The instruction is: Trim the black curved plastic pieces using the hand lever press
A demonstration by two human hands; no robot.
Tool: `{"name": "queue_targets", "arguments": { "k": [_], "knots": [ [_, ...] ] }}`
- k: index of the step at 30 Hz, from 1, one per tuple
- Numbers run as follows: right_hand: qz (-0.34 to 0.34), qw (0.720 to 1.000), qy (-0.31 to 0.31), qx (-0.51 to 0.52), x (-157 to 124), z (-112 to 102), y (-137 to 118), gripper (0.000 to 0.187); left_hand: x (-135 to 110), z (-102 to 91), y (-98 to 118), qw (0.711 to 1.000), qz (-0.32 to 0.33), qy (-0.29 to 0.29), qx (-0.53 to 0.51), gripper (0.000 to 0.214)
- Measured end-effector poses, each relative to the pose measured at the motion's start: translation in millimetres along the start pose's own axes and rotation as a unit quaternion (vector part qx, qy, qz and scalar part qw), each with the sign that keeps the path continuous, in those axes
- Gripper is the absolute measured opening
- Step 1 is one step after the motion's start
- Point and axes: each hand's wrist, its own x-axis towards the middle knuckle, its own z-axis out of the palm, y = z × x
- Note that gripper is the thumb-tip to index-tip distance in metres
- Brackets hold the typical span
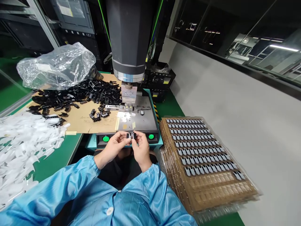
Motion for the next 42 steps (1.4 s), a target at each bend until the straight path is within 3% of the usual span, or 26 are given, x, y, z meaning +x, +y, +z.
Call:
{"name": "queue_targets", "arguments": {
  "k": [5, 9, 21, 30, 38, 42],
  "knots": [
    [0.044, 0.998, 0.026, 0.044, -6.5, -0.5, -11.5, 0.042, -2.8, -5.2, 9.5, 0.984, -0.118, -0.054, -0.123, 0.035],
    [0.102, 0.986, 0.013, 0.129, -9.1, 0.9, -19.2, 0.041, -1.6, -9.8, 11.2, 0.969, -0.155, -0.082, -0.175, 0.031],
    [0.127, 0.979, 0.008, 0.157, -11.3, 0.0, -21.7, 0.031, -4.0, -13.4, 4.4, 0.962, -0.176, -0.1, -0.185, 0.025],
    [0.116, 0.986, 0.014, 0.122, -16.9, -1.7, -13.3, 0.041, -8.4, -15.1, 0.3, 0.968, -0.188, -0.084, -0.145, 0.029],
    [0.082, 0.995, -0.003, 0.065, -20.3, -5.6, -5.4, 0.04, -11.5, -10.7, 0.5, 0.97, -0.191, -0.095, -0.119, 0.031],
    [0.055, 0.998, -0.012, -0.023, -25.3, -7.6, -10.8, 0.034, -14.3, -10.1, -0.1, 0.972, -0.192, -0.09, -0.104, 0.034]
  ]
}}
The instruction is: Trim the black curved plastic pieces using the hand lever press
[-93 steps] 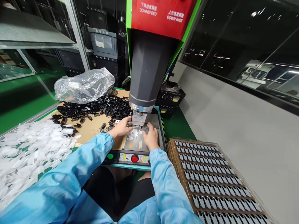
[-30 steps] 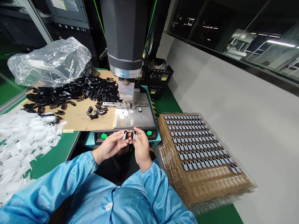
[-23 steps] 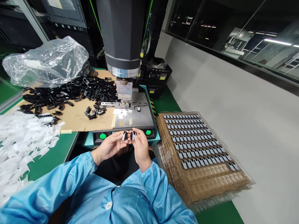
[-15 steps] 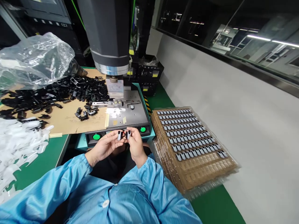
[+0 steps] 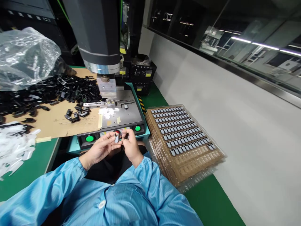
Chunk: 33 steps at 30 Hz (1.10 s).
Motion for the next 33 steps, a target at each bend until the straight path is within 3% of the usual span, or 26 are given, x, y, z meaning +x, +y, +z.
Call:
{"name": "queue_targets", "arguments": {
  "k": [4, 7, 11, 14, 17, 21, 24, 28, 33],
  "knots": [
    [-0.029, 0.99, -0.007, -0.136, -20.4, 0.0, -10.3, 0.042, -9.0, -0.7, -8.1, 0.999, 0.004, 0.017, 0.051, 0.033],
    [-0.075, 0.955, -0.03, -0.285, -35.5, -4.9, -12.7, 0.039, -14.8, -2.5, -12.4, 0.994, -0.018, 0.018, 0.109, 0.033],
    [-0.096, 0.918, -0.023, -0.383, -52.7, -41.4, -21.4, 0.03, -19.7, -2.4, -10.3, 0.978, -0.085, 0.002, 0.188, 0.045],
    [-0.068, 0.902, 0.049, -0.424, -58.8, -106.7, -35.0, 0.031, -19.2, -6.6, -6.7, 0.97, -0.096, 0.018, 0.223, 0.054],
    [-0.009, 0.867, 0.165, -0.47, -61.0, -203.4, -48.3, 0.034, -15.9, -15.3, -4.2, 0.964, -0.072, 0.039, 0.252, 0.055],
    [0.116, 0.776, 0.318, -0.532, -76.7, -341.5, -62.3, 0.034, -11.5, -21.4, -1.7, 0.954, -0.076, 0.077, 0.28, 0.058],
    [0.196, 0.704, 0.38, -0.567, -97.4, -418.4, -66.6, 0.037, -9.6, -21.5, -3.3, 0.943, -0.104, 0.108, 0.299, 0.064],
    [0.253, 0.65, 0.385, -0.604, -116.8, -473.2, -57.8, 0.041, -10.8, -30.7, -13.4, 0.932, -0.135, 0.11, 0.317, 0.062],
    [0.277, 0.627, 0.355, -0.636, -120.6, -499.1, -36.1, 0.043, -17.5, -47.3, -23.8, 0.921, -0.143, 0.104, 0.347, 0.052]
  ]
}}
